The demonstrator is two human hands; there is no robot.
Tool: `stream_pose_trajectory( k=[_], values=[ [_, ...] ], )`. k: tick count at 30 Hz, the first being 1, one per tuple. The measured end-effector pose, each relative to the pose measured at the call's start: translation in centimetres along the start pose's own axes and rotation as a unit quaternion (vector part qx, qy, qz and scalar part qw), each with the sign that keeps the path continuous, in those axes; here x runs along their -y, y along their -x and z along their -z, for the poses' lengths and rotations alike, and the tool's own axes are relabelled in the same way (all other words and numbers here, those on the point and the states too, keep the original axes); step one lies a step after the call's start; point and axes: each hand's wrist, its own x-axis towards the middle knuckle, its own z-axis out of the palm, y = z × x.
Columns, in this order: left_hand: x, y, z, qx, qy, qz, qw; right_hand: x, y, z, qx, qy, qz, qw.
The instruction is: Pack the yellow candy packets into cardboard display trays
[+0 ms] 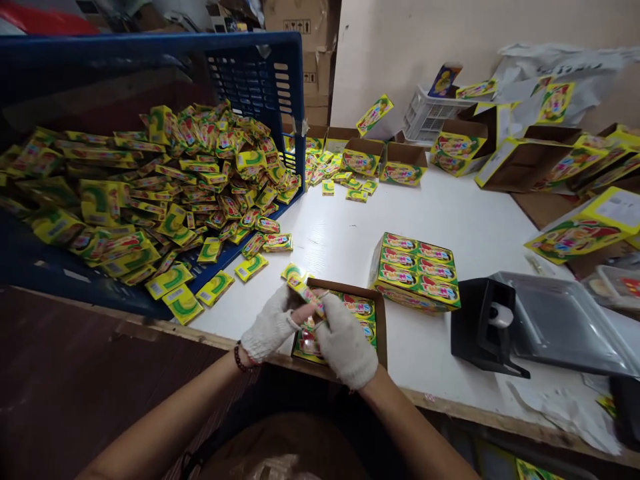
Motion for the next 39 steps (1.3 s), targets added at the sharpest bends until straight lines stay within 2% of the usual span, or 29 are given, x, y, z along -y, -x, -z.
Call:
stream_pose_trajectory(
  k=[2, 3, 4, 5, 6, 7, 9, 11, 14, 15, 18, 19, 20, 23, 25, 26, 28, 30, 31, 33, 35, 37, 39],
  values=[
    [0.4, 0.0, 2.8, -0.041, -0.146, -0.008, 0.988, -0.9, -0.5, 1.5, 0.015, 0.021, -0.065, 0.998],
    [0.9, -0.2, 4.9, -0.075, -0.247, -0.006, 0.966, -1.6, -0.7, 2.3, 0.031, 0.030, -0.100, 0.994],
    [1.6, -0.3, 7.2, -0.110, -0.355, 0.013, 0.928, -2.4, -0.9, 2.9, 0.055, 0.035, -0.126, 0.990],
    [2.4, -0.5, 9.5, -0.117, -0.459, 0.061, 0.879, -3.2, -1.1, 3.4, 0.083, 0.036, -0.139, 0.986],
    [3.2, -0.5, 11.6, -0.117, -0.536, 0.119, 0.827, -4.1, -1.2, 3.5, 0.114, 0.037, -0.140, 0.983],
    [4.0, -0.4, 13.4, -0.118, -0.581, 0.158, 0.790, -4.8, -1.4, 3.5, 0.144, 0.039, -0.133, 0.980],
    [5.3, 0.2, 15.7, -0.124, -0.607, 0.191, 0.762, -5.8, -1.9, 2.6, 0.187, 0.061, -0.119, 0.973],
    [6.2, 1.1, 16.5, -0.128, -0.599, 0.191, 0.767, -6.3, -2.2, 1.2, 0.203, 0.102, -0.125, 0.966],
    [6.8, 2.1, 15.8, -0.121, -0.577, 0.183, 0.787, -6.2, -2.2, -1.0, 0.190, 0.157, -0.142, 0.959],
    [6.9, 2.2, 15.4, -0.126, -0.545, 0.181, 0.809, -6.2, -2.1, -1.5, 0.177, 0.165, -0.144, 0.959],
    [6.7, 1.9, 13.4, -0.158, -0.302, 0.160, 0.926, -6.0, -1.5, -2.3, 0.151, 0.165, -0.137, 0.965],
    [6.5, 1.6, 12.4, -0.165, -0.197, 0.149, 0.955, -5.9, -1.4, -2.2, 0.145, 0.157, -0.128, 0.968],
    [6.2, 1.3, 11.2, -0.166, -0.106, 0.139, 0.971, -5.7, -1.3, -2.1, 0.140, 0.153, -0.117, 0.971],
    [4.6, 0.6, 6.6, -0.122, 0.080, 0.135, 0.980, -4.4, -1.3, -1.2, 0.094, 0.121, -0.084, 0.985],
    [3.4, 0.3, 3.4, -0.055, 0.178, 0.122, 0.975, -3.1, -1.5, -0.5, 0.073, 0.055, -0.071, 0.993],
    [2.8, 0.2, 2.0, -0.022, 0.191, 0.103, 0.976, -2.5, -1.6, -0.1, 0.068, 0.012, -0.071, 0.995],
    [2.0, 0.2, 0.0, 0.006, 0.116, 0.049, 0.992, -1.9, -2.0, 0.8, 0.063, -0.054, -0.083, 0.993],
    [1.7, 0.2, -1.0, -0.033, -0.060, -0.014, 0.998, -2.1, -2.5, 1.8, 0.038, -0.064, -0.104, 0.992],
    [1.7, 0.2, -1.1, -0.051, -0.161, -0.045, 0.985, -2.5, -2.7, 2.2, 0.022, -0.050, -0.114, 0.992],
    [1.9, 0.5, -1.2, -0.029, -0.341, -0.110, 0.933, -3.5, -3.3, 3.0, 0.018, -0.002, -0.134, 0.991],
    [2.0, 1.0, -1.3, 0.045, -0.462, -0.166, 0.870, -4.6, -3.9, 3.1, 0.054, 0.055, -0.138, 0.987],
    [2.1, 1.7, -1.5, 0.098, -0.522, -0.190, 0.826, -5.2, -4.5, 2.6, 0.105, 0.105, -0.104, 0.983],
    [2.1, 2.3, -1.7, 0.113, -0.547, -0.189, 0.808, -5.6, -5.0, 1.4, 0.135, 0.156, -0.057, 0.977]
  ],
)
